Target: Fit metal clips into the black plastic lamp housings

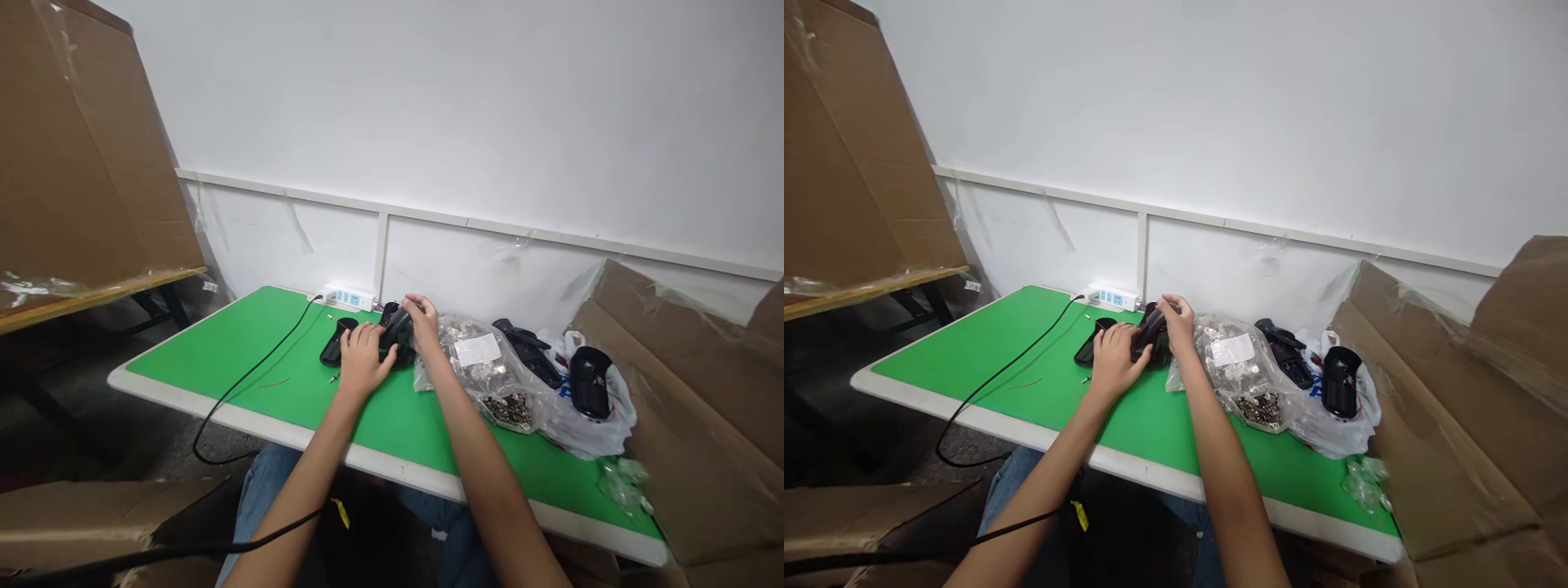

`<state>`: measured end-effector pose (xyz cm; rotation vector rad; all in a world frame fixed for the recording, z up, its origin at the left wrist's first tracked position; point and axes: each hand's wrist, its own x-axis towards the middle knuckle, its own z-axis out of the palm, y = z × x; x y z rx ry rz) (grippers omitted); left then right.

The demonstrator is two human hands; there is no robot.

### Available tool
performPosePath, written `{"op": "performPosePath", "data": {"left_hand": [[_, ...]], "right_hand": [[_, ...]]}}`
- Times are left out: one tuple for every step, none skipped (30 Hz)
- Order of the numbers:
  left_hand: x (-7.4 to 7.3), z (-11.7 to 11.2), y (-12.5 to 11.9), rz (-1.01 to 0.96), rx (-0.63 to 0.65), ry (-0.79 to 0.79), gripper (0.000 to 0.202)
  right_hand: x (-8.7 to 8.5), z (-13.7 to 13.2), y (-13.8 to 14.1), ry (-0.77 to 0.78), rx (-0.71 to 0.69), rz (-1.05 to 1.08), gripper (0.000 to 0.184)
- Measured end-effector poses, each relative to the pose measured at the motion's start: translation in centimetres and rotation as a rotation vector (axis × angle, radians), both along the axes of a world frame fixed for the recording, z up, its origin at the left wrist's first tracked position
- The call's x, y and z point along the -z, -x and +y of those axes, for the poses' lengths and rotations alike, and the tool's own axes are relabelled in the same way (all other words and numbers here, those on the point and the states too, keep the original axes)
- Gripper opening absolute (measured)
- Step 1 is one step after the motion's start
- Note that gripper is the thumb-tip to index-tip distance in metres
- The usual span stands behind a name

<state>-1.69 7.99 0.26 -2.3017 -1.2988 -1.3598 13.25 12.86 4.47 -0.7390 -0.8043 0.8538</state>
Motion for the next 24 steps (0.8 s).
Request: {"op": "performPosePath", "data": {"left_hand": [[0.0,0.0,0.0,0.003,0.004,0.005,0.035],[0.1,0.1,0.0,0.005,0.005,0.008,0.035],[0.2,0.1,0.0,0.004,0.005,0.008,0.035],[0.3,0.1,0.0,0.002,0.003,0.005,0.036],[0.4,0.2,-0.1,-0.004,0.0,-0.002,0.039],[0.4,0.2,-0.1,-0.013,-0.006,-0.016,0.042],[0.5,0.1,-0.3,-0.027,-0.014,-0.038,0.046],[0.5,0.1,-0.4,-0.042,-0.023,-0.067,0.052],[0.4,0.0,-0.6,-0.058,-0.032,-0.102,0.057],[0.2,-0.1,-0.7,-0.075,-0.039,-0.142,0.063],[-0.1,-0.2,-0.9,-0.094,-0.039,-0.186,0.069],[-0.5,-0.3,-1.0,-0.116,-0.028,-0.231,0.075],[-0.9,-0.5,-1.2,-0.14,0.001,-0.278,0.081],[-1.5,-0.6,-1.4,-0.165,0.046,-0.323,0.087],[-2.0,-0.6,-1.7,-0.188,0.107,-0.363,0.092],[-2.6,-0.6,-2.2,-0.203,0.179,-0.39,0.094],[-3.2,-0.6,-2.8,-0.202,0.255,-0.399,0.095],[-3.8,-0.5,-3.7,-0.185,0.328,-0.39,0.093],[-4.3,-0.4,-4.7,-0.155,0.393,-0.369,0.089],[-4.7,-0.2,-5.9,-0.115,0.452,-0.343,0.085],[-5.0,0.0,-7.2,-0.074,0.509,-0.32,0.081],[-5.1,0.3,-8.5,-0.04,0.568,-0.305,0.077],[-5.1,0.6,-9.8,-0.018,0.629,-0.299,0.073],[-4.9,0.9,-11.0,-0.007,0.694,-0.299,0.069]], "right_hand": [[-0.1,0.0,0.0,-0.003,0.005,0.029,0.04],[-0.2,0.0,-0.1,-0.004,0.008,0.06,0.041],[-0.4,0.0,-0.2,-0.003,0.007,0.09,0.041],[-0.6,0.0,-0.2,-0.003,0.005,0.121,0.041],[-0.9,-0.1,-0.3,-0.004,0.001,0.152,0.04],[-1.3,-0.2,-0.3,-0.008,-0.003,0.181,0.04],[-1.8,-0.3,-0.4,-0.014,-0.007,0.208,0.039],[-2.3,-0.6,-0.4,-0.022,-0.011,0.23,0.038],[-2.9,-1.0,-0.5,-0.032,-0.017,0.247,0.037],[-3.5,-1.4,-0.7,-0.043,-0.024,0.257,0.036],[-4.0,-2.0,-1.0,-0.057,-0.033,0.266,0.035],[-4.5,-2.7,-1.4,-0.071,-0.047,0.278,0.033],[-4.9,-3.5,-1.9,-0.082,-0.064,0.296,0.031],[-5.2,-4.2,-2.7,-0.09,-0.085,0.334,0.029],[-5.5,-5.0,-3.5,-0.088,-0.105,0.376,0.026],[-5.6,-5.8,-4.5,-0.085,-0.122,0.417,0.024],[-5.7,-6.5,-5.6,-0.085,-0.136,0.453,0.022],[-5.6,-7.1,-6.7,-0.088,-0.151,0.475,0.021],[-5.5,-7.6,-7.8,-0.092,-0.162,0.489,0.019],[-5.3,-8.0,-8.7,-0.093,-0.167,0.497,0.018],[-5.0,-8.3,-9.6,-0.088,-0.162,0.503,0.017],[-4.7,-8.4,-10.3,-0.076,-0.143,0.509,0.016],[-4.2,-8.6,-10.8,-0.054,-0.116,0.51,0.016],[-3.8,-8.6,-11.1,-0.027,-0.091,0.5,0.017]]}}
